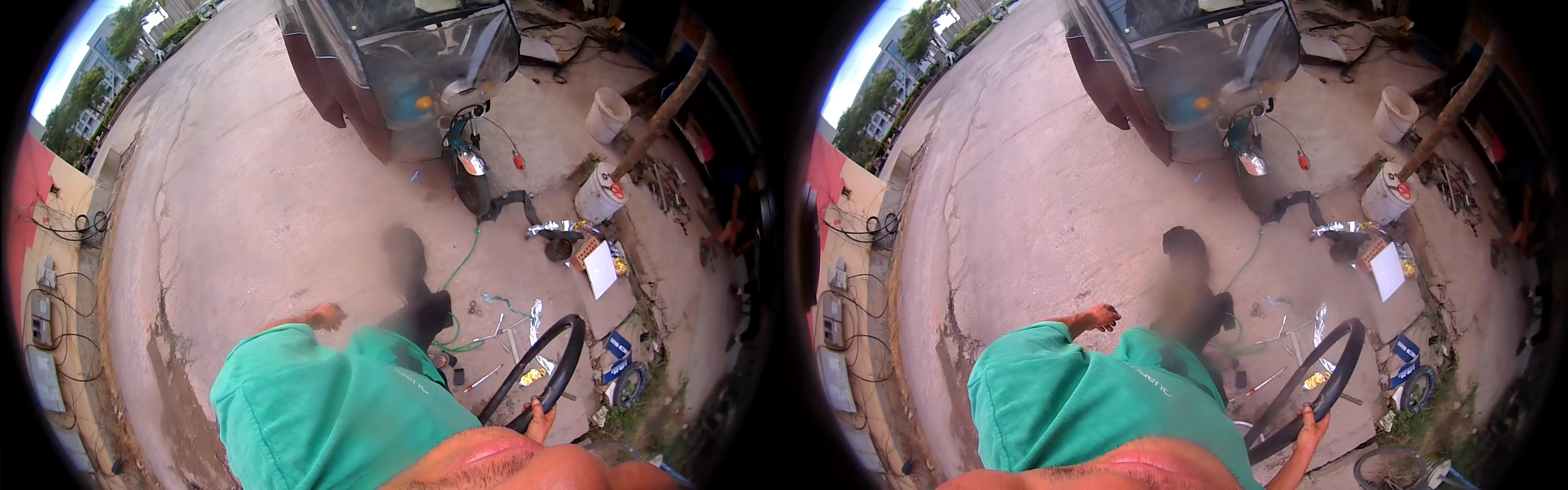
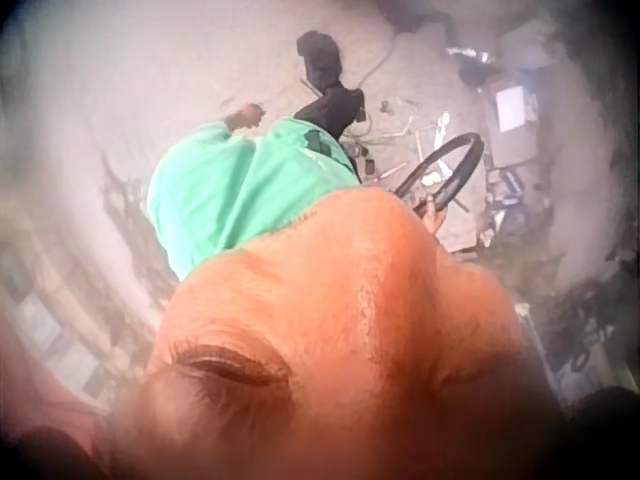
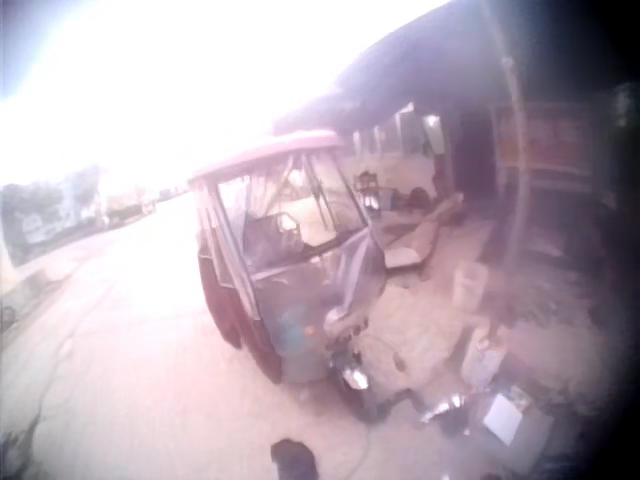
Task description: The person rubs a localized area of a bicycle inner tube using a tool and then works on the valve stem by hand.
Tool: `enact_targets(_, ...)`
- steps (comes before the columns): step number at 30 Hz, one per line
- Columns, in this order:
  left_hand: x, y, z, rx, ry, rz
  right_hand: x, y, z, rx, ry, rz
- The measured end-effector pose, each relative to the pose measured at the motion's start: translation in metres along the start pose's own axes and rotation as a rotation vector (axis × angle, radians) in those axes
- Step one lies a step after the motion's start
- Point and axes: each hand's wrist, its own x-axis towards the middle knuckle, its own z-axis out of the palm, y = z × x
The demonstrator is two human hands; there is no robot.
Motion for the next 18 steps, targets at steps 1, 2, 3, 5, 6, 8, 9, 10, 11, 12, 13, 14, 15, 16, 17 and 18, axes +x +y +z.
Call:
enact_targets(1,-0.002,0.007,0.004,0.007,0.016,-0.045,0.019,-0.022,0.014,0.02,-0.029,-0.026)
enact_targets(2,0.001,0.023,0.01,0.041,0.012,-0.079,0.03,-0.047,0.021,0.022,-0.06,-0.034)
enact_targets(3,0.002,0.029,0.01,0.056,0.006,-0.108,0.044,-0.064,0.031,0.024,-0.098,-0.022)
enact_targets(5,0.009,0.058,0.013,0.101,-0.02,-0.143,0.09,-0.089,0.054,-0.013,-0.167,-0.078)
enact_targets(6,0.02,0.077,0.015,0.102,-0.041,-0.158,0.105,-0.108,0.07,-0.002,-0.184,-0.126)
enact_targets(8,0.04,0.109,0.013,0.1,-0.063,-0.211,0.137,-0.147,0.101,-0.031,-0.167,-0.089)
enact_targets(9,0.053,0.122,0.007,0.058,-0.116,-0.191,0.158,-0.163,0.112,-0.143,-0.209,-0.126)
enact_targets(10,0.068,0.143,0.006,0.092,-0.11,-0.182,0.173,-0.184,0.128,-0.167,-0.226,-0.127)
enact_targets(11,0.084,0.167,0.003,0.095,-0.131,-0.194,0.193,-0.196,0.141,-0.164,-0.225,-0.113)
enact_targets(12,0.099,0.195,0.004,0.089,-0.153,-0.202,0.215,-0.211,0.153,-0.168,-0.229,-0.107)
enact_targets(13,0.131,0.223,-0.01,0.103,-0.17,-0.233,0.239,-0.221,0.169,-0.156,-0.263,-0.115)
enact_targets(14,0.163,0.253,-0.032,0.112,-0.183,-0.264,0.264,-0.233,0.187,-0.145,-0.302,-0.124)
enact_targets(15,0.181,0.268,-0.039,0.121,-0.206,-0.313,0.285,-0.247,0.202,-0.164,-0.302,-0.093)
enact_targets(16,0.187,0.312,-0.017,0.085,-0.148,-0.141,0.295,-0.262,0.203,-0.209,-0.293,-0.067)
enact_targets(17,0.191,0.348,-0.024,0.039,-0.16,-0.048,0.312,-0.278,0.215,-0.206,-0.308,-0.055)
enact_targets(18,0.182,0.38,-0.03,-0.06,-0.184,-0.011,0.339,-0.296,0.231,-0.207,-0.325,-0.083)
